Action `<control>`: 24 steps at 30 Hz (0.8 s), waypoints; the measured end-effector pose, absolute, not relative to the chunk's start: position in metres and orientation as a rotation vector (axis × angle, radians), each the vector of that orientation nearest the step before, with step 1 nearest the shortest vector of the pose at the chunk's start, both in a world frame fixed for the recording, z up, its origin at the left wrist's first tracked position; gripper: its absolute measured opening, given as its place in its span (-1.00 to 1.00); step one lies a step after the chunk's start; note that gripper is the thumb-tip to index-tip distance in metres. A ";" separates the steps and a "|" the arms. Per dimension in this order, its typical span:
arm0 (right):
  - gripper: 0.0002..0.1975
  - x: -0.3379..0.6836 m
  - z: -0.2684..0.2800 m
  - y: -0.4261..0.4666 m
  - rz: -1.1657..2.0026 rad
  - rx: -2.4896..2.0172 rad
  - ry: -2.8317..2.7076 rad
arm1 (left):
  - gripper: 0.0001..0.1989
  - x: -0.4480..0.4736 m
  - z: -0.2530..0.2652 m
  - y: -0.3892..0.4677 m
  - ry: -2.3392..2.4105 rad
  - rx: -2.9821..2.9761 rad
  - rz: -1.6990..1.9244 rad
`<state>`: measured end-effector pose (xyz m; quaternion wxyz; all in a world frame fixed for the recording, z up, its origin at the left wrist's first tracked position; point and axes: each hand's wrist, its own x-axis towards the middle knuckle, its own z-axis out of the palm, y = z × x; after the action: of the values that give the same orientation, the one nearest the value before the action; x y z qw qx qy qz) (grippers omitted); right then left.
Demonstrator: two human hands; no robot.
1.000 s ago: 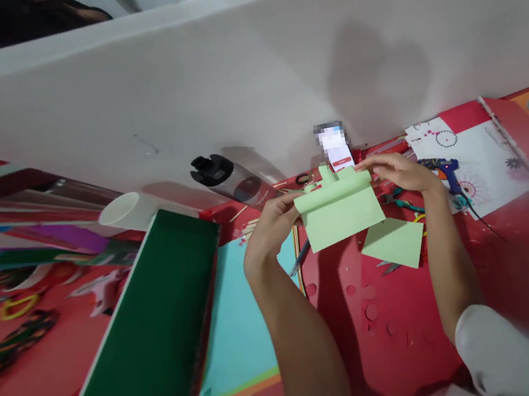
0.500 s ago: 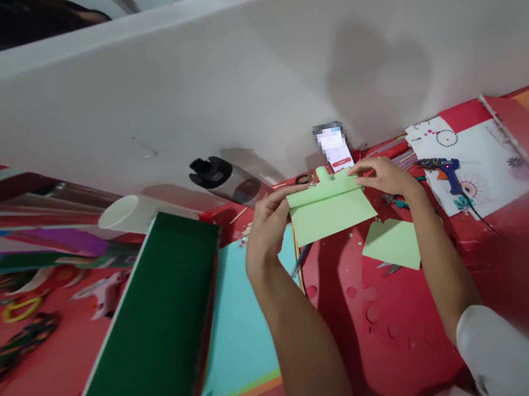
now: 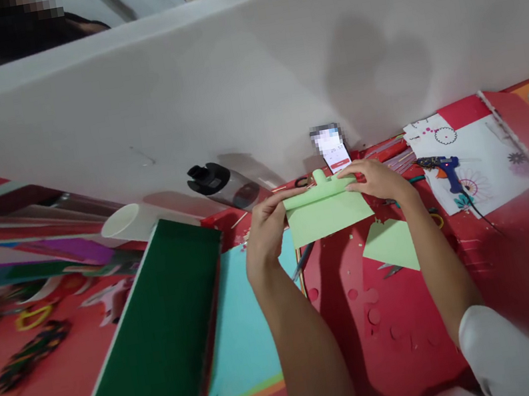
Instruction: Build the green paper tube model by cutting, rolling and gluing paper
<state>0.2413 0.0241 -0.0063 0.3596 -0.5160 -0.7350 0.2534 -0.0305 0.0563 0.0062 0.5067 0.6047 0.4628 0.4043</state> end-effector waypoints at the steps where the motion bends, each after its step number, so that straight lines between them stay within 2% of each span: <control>1: -0.70 0.240 -0.005 0.024 0.628 -1.325 -1.916 | -0.65 -0.031 0.007 0.056 1.117 1.450 0.979; 8: -0.76 0.214 0.005 0.025 0.497 -1.307 -2.018 | -0.64 -0.032 0.005 0.057 1.115 1.513 0.962; 24: -0.74 0.157 0.009 0.023 0.494 -1.418 -1.819 | -0.60 -0.039 0.000 0.060 1.081 1.620 0.960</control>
<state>0.1569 0.0230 0.0092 0.3817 -0.5557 -0.7127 0.1936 -0.0393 0.0597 -0.0003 0.4663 0.6599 0.4404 0.3912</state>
